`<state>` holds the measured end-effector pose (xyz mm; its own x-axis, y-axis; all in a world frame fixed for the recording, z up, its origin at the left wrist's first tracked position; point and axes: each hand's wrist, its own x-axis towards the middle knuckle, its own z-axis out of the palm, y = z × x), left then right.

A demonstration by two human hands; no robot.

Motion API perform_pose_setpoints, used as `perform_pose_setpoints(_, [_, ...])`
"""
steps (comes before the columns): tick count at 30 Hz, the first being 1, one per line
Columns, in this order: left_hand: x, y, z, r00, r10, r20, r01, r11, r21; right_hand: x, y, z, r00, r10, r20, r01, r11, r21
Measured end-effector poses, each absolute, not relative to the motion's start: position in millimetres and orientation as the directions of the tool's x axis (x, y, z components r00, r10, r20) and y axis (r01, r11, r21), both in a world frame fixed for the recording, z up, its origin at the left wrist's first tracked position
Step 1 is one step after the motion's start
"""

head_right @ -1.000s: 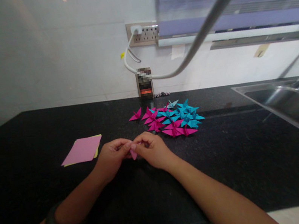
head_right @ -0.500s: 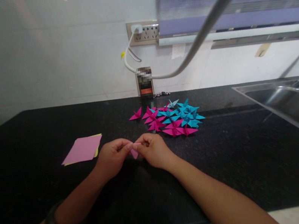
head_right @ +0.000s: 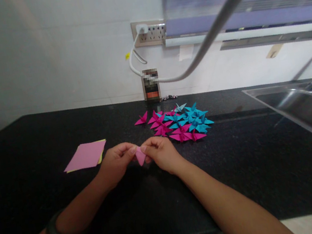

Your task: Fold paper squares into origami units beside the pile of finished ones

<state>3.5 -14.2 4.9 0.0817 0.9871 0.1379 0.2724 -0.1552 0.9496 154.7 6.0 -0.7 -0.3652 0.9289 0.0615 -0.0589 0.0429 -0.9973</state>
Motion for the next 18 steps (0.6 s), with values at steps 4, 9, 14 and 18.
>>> perform_pose_setpoints(4, [2.6,-11.8,0.0,0.020,0.987,0.159,0.315,-0.158,0.936,154.5,6.4,-3.0,-0.364,0.929,0.068,-0.041,0.057,-0.998])
perform_pose_setpoints(9, [2.7,-13.4,1.8,0.052,0.988,0.146,0.234,-0.154,0.960,151.6,4.6,-1.6,-0.310,0.948,0.077,0.022,0.088,-0.996])
perform_pose_setpoints(14, [5.4,-14.1,3.6,0.036,0.996,0.086,0.028,-0.087,0.996,149.2,4.6,-2.3,-0.293,0.955,0.047,-0.120,0.012,-0.993])
perform_pose_setpoints(18, [8.7,-13.2,-0.9,0.118,0.993,0.021,-0.026,-0.018,0.999,149.7,6.3,-4.7,-0.212,0.976,0.056,-0.112,0.032,-0.993])
